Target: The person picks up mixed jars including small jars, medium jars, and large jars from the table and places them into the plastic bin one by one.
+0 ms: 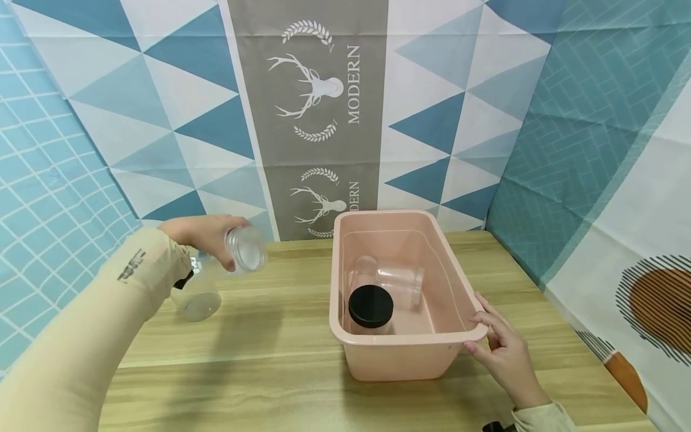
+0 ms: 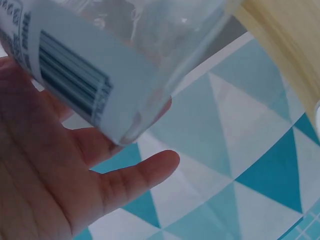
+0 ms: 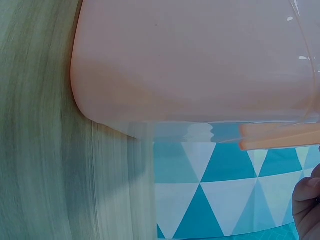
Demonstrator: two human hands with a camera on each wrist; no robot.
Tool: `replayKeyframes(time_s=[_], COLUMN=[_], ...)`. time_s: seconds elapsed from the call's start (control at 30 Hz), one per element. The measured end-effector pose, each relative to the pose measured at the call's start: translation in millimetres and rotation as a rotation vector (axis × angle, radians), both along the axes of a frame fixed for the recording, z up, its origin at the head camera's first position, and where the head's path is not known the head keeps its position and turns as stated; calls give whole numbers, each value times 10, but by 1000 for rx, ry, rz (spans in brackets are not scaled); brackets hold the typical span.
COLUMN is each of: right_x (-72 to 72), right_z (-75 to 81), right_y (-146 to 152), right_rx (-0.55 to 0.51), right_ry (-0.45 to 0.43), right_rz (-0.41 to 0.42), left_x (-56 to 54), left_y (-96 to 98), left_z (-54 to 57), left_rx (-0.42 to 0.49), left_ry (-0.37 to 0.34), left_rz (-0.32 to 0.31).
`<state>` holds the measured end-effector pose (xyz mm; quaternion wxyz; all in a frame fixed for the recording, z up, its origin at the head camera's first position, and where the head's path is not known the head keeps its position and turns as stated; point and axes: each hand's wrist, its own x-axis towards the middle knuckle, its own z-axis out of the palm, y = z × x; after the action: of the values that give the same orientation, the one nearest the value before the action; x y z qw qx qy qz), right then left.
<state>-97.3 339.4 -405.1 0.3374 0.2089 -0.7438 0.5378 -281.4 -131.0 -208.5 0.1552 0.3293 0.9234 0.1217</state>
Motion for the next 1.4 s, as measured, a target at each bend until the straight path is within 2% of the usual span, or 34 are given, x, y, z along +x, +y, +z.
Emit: replayKeyframes(time_s=[0.33, 0.57, 0.7, 0.8, 1.0, 1.2, 1.4], right_x=[-3, 11, 16, 18, 17, 8, 7], right_z=[-1, -1, 11, 19, 13, 15, 3], right_y=[14, 17, 10, 4, 3, -9, -4], right_rx=[-24, 30, 47, 53, 34, 19, 22], right_ry=[3, -10, -21, -33, -16, -5, -2], right_rz=[36, -57, -94, -117, -75, -46, -47], left_x=[43, 64, 73, 77, 101, 97, 89], left_y=[138, 214, 269, 312, 428, 568, 763], left_z=[237, 352, 405, 431, 458, 452, 434], left_rx=[-20, -32, -73, -94, -144, -186, -232], left_ry=[33, 16, 51, 77, 90, 103, 119], left_rz=[-3, -8, -3, -9, -6, -3, -30])
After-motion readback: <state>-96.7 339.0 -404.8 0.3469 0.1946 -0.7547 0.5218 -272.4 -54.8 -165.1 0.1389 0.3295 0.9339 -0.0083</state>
